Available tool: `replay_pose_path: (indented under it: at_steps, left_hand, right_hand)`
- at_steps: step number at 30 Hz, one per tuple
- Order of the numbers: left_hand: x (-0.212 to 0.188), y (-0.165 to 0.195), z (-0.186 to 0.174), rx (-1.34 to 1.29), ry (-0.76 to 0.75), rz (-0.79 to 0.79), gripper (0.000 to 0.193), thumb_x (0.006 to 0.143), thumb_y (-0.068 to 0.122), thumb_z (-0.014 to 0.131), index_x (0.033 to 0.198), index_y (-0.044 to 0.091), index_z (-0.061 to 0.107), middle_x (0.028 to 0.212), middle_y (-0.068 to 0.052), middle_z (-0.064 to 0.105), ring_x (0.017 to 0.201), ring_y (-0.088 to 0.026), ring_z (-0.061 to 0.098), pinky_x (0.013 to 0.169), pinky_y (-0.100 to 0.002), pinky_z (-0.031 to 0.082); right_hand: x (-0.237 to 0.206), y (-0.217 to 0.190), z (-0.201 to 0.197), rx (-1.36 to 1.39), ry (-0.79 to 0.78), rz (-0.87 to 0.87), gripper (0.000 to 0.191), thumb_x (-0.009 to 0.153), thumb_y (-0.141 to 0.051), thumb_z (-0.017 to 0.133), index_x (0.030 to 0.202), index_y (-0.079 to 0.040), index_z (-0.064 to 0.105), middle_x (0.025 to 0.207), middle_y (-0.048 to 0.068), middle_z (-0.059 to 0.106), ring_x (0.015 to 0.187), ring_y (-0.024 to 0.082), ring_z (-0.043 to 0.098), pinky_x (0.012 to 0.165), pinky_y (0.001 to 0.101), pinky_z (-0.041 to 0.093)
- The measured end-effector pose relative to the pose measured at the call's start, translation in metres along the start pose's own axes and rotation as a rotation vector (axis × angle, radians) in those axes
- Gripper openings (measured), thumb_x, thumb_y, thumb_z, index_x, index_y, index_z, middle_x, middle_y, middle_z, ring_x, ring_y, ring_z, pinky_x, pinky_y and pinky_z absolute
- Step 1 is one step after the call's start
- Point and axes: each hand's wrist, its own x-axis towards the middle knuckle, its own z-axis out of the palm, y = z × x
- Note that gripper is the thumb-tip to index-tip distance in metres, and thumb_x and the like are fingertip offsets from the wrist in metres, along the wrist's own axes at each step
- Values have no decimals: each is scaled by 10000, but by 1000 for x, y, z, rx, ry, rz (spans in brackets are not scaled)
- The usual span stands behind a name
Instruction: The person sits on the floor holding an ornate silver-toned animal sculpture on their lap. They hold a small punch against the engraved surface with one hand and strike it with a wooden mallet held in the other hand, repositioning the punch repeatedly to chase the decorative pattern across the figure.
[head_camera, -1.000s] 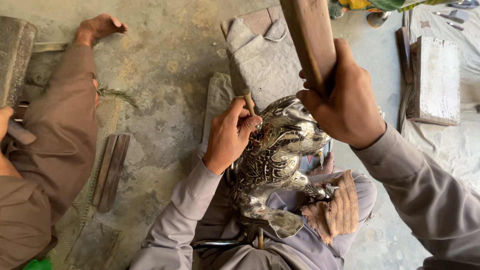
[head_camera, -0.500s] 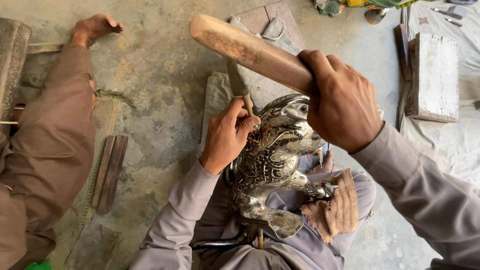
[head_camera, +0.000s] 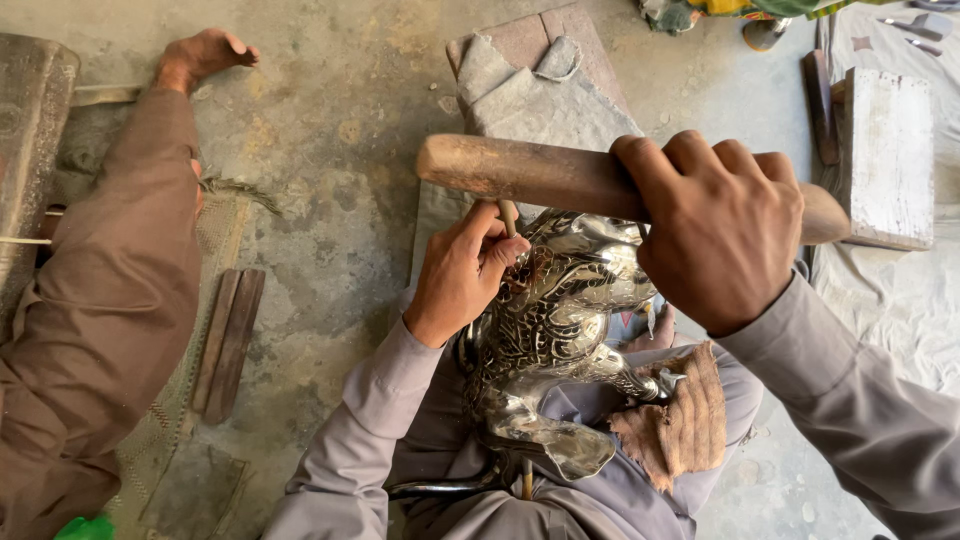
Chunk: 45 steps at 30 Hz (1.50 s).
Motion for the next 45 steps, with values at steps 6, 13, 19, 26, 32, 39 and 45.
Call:
replay_pose_path:
  at_steps: [6, 13, 19, 26, 32, 39, 45]
  left_hand:
    - [-7, -5, 0, 35, -1, -59, 249, 975, 193, 726, 1122, 21, 622, 850, -59, 771, 620, -135, 673, 524, -294, 485]
    - [-10, -2, -1, 18, 91, -14, 264, 974, 194, 749, 1129, 37, 604, 819, -47, 742, 664, -107, 704, 550, -266, 517]
    - [-10, 0, 0, 25, 69, -59, 256, 980, 207, 748, 1111, 44, 602, 781, -39, 719, 629, -102, 674, 548, -268, 503]
    - [-10, 2, -3, 22, 43, -33, 226, 996, 211, 730, 1066, 50, 588, 790, -30, 721, 646, -87, 662, 568, -264, 497]
    - [-7, -2, -4, -4, 17, 8, 232, 1004, 217, 709, 1107, 48, 589, 840, -37, 731, 696, -101, 697, 595, -260, 536]
    - [-10, -6, -4, -37, 9, 35, 246, 1024, 214, 693, 1161, 36, 592, 911, -60, 756, 779, -114, 739, 656, -264, 580]
    - [-14, -7, -6, -84, -21, -22, 221, 1011, 169, 715, 1137, 28, 602, 897, -49, 743, 775, -106, 732, 638, -252, 565]
  right_hand:
    - [-1, -7, -16, -122, 31, -44, 354, 892, -133, 758, 1233, -176, 675, 883, 37, 675, 717, 207, 609, 694, 385, 451]
    - [11, -9, -27, -15, 165, -67, 484, 704, -67, 752, 1177, -134, 674, 856, 54, 678, 715, 219, 634, 660, 388, 465]
    - [15, -3, -11, -3, -146, -9, 282, 975, -101, 701, 1252, -124, 656, 873, 89, 687, 606, 211, 625, 491, 356, 458]
    - [11, 0, 1, -31, 11, -89, 279, 930, -101, 676, 1206, -138, 656, 871, 75, 689, 691, 205, 646, 659, 393, 509]
    - [8, -2, 0, -14, -111, -6, 284, 944, -89, 661, 1225, -121, 646, 903, 83, 692, 687, 215, 647, 618, 386, 508]
    - [2, -8, -2, -20, -20, -25, 342, 898, -67, 665, 1233, -136, 654, 904, 74, 702, 696, 215, 645, 684, 405, 505]
    - [2, -9, -10, -111, 42, -66, 300, 932, -72, 696, 1214, -164, 656, 931, 65, 716, 719, 232, 674, 694, 419, 517]
